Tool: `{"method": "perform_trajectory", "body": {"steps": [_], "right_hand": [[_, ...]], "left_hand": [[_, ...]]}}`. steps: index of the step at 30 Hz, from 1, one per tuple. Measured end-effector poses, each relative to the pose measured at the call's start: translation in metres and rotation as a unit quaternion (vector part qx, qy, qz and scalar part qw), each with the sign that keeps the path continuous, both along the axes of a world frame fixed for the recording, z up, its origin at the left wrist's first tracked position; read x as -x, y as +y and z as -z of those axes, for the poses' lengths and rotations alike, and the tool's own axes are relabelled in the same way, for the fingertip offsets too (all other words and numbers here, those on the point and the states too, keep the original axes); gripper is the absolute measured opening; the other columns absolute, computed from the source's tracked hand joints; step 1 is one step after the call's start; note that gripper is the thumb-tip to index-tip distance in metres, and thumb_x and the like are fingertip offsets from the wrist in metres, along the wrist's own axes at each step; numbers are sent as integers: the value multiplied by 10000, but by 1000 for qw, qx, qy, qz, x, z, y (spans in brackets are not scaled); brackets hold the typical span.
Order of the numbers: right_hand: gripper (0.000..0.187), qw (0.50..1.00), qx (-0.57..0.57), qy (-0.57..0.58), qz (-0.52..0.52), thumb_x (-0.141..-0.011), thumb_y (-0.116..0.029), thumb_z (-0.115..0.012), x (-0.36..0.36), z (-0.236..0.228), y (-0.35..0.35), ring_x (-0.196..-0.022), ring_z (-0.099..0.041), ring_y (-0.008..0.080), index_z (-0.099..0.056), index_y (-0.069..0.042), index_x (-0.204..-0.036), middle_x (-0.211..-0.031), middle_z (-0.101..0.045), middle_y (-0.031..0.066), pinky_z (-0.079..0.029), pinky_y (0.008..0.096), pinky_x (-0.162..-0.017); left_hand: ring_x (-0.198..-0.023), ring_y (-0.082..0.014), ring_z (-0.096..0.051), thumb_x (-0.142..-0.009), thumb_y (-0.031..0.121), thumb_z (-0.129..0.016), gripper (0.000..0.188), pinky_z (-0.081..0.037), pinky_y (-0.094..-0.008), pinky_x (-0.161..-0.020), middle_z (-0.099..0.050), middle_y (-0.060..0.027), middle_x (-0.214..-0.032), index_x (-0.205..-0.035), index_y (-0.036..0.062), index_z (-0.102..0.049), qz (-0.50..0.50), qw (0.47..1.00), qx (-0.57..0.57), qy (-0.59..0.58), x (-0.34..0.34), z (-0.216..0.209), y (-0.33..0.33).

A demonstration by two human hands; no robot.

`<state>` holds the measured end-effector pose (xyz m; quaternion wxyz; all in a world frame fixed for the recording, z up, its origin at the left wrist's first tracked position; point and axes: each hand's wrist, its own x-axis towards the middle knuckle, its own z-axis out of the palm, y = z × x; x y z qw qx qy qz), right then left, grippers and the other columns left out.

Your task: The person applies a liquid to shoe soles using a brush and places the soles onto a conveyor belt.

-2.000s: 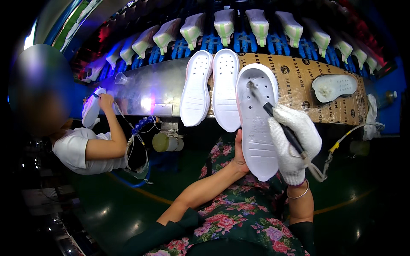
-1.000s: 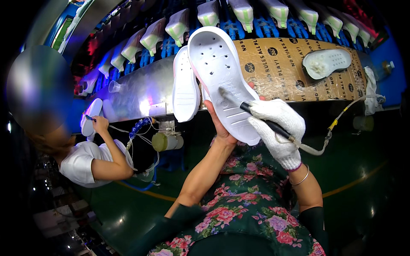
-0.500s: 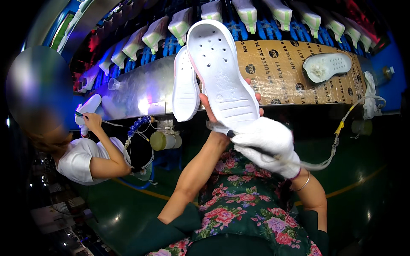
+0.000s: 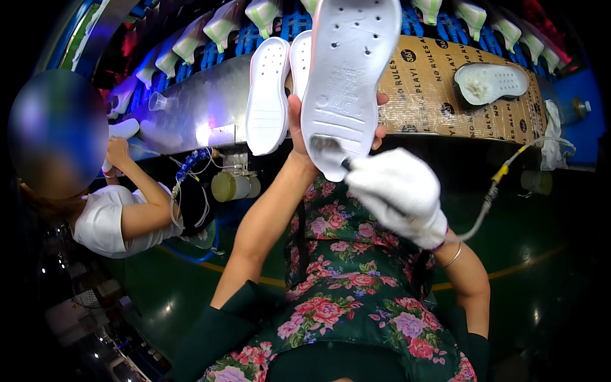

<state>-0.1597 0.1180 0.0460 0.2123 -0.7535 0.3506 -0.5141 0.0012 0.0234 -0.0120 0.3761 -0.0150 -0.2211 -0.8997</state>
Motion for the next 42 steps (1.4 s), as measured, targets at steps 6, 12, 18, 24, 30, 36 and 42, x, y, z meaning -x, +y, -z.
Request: {"method": "perform_trajectory", "body": {"steps": [6, 12, 18, 24, 30, 36, 42], "right_hand": [[253, 985, -140, -100, -15, -714, -31, -779, 4, -4, 8, -798, -676, 221, -715, -51, -959, -918, -713, 95, -529, 318, -710], [310, 997, 5, 68, -29, -742, -36, -742, -10, 4, 24, -801, -668, 252, -710, -113, -1041, -963, -705, 88, -526, 346, -707], [263, 997, -74, -7, -10, -712, -12, -769, 2, -15, 17, -769, -667, 262, -722, -66, -965, -943, -711, 100, -523, 344, -700], [379, 990, 9, 139, -37, -764, -53, -716, -6, 11, 32, -919, -670, 252, -685, -141, -1131, -1050, -699, 86, -523, 358, -788], [239, 996, -87, -5, 10, -720, -20, -774, -1, -9, 18, -816, -672, 236, -727, -66, -950, -956, -717, 90, -526, 327, -721], [199, 989, -131, -65, -11, -733, -52, -779, -7, 0, 16, -807, -679, 228, -728, -50, -926, -952, -714, 100, -533, 309, -709], [195, 914, -326, -236, -43, -762, 11, -747, 4, 1, 15, -858, -670, 172, -723, 10, -956, -938, -707, 116, -528, 278, -777]], "left_hand": [[-909, -328, -526, -614, 904, -530, 1180, -433, -391, -705, -486, -190, -1274, -1409, 49, -361, 103, 992, 53, 45, 3, -3, -17], [-846, -382, -619, -745, 805, -485, 1055, -558, -360, -572, -457, -353, -1245, -1441, 25, -344, 125, 978, 165, 21, 4, -9, -37], [-857, -411, -621, -791, 735, -482, 946, -566, -440, -632, -511, -316, -1197, -1424, 38, -386, 166, 982, 93, 0, -3, -10, -28], [-903, -407, -634, -850, 613, -491, 827, -555, -471, -725, -527, -280, -1221, -1406, 9, -391, 131, 987, 11, -91, -9, -29, -26], [-1113, -473, -552, -755, 667, -583, 976, -519, -497, -856, -448, -310, -1342, -1443, 16, -348, 163, 973, 32, -158, -20, -24, -34], [-1094, -486, -553, -762, 672, -574, 955, -507, -514, -863, -446, -326, -1329, -1442, 38, -356, 149, 979, 31, -136, -21, -18, -36], [-962, -473, -628, -896, 613, -416, 810, -536, -525, -842, -540, -273, -1260, -1435, 13, -343, 117, 988, -92, -43, -18, -9, -26]]}}
